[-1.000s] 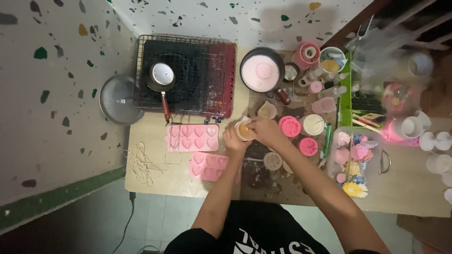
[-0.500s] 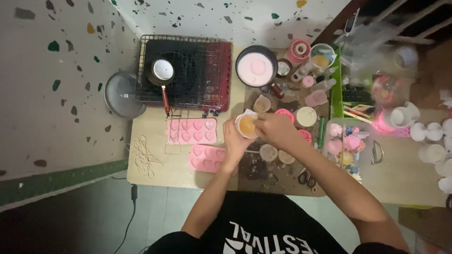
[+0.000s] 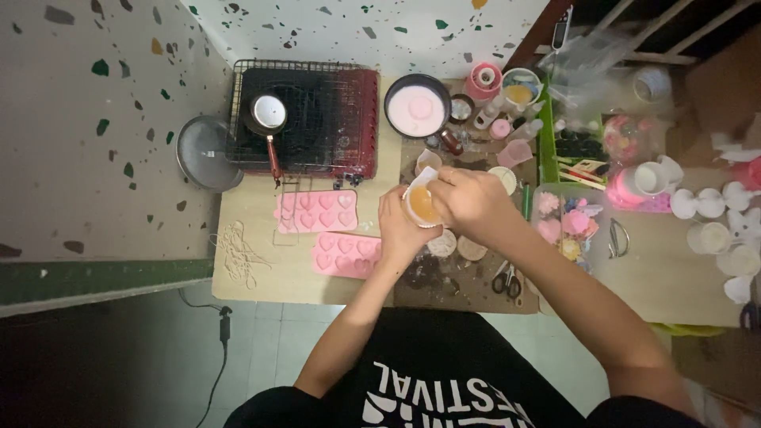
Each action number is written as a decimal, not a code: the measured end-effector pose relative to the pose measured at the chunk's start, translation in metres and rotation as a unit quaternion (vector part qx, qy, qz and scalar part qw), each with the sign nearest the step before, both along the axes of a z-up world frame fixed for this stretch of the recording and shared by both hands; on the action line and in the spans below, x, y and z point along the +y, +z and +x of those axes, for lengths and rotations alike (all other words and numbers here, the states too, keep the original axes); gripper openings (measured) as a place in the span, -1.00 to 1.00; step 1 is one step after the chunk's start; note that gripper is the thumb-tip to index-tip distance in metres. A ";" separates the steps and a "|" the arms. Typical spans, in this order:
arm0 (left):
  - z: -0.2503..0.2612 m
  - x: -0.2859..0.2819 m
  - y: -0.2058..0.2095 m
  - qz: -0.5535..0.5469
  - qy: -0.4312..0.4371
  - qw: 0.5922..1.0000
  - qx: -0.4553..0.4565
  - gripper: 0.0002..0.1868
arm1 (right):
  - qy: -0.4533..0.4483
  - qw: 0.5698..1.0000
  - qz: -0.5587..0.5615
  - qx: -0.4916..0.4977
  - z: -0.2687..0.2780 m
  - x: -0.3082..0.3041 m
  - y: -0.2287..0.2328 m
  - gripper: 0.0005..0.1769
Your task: Prepare wax and fragrance mixtures for candle making.
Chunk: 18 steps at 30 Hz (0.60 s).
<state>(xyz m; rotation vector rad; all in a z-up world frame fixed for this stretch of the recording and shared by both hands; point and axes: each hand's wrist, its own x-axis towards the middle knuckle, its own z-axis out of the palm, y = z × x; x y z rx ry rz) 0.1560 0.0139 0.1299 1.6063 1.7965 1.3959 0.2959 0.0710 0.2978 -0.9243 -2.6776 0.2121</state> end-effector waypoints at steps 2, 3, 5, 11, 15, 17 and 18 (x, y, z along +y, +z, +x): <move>0.002 -0.002 0.009 0.015 -0.004 1.000 0.008 -0.01 | 0.034 0.999 -0.032 0.025 0.003 -0.007 0.005 -0.88; 0.003 -0.001 0.014 0.031 -0.007 0.999 0.015 -0.02 | 0.068 0.994 -0.063 0.048 0.005 -0.009 0.007 -0.89; 0.006 -0.003 0.029 0.025 -0.009 1.000 0.014 -0.02 | 0.069 0.994 -0.035 0.078 0.008 -0.006 0.014 -0.86; 0.009 -0.009 0.057 0.018 -0.025 1.000 -0.005 -0.04 | 0.049 0.991 -0.108 0.057 0.019 -0.006 0.034 -0.86; 0.010 -0.011 0.069 0.006 -0.023 1.000 -0.015 -0.06 | 0.006 1.000 0.009 -0.012 0.022 -0.011 0.045 -0.89; 0.009 -0.012 0.074 0.008 -0.027 0.999 -0.020 -0.06 | 0.039 0.997 -0.062 0.032 0.024 -0.012 0.048 -0.89; 0.009 -0.013 0.075 0.009 -0.032 0.999 -0.027 -0.07 | 0.073 0.986 -0.133 0.075 0.025 -0.013 0.049 -0.88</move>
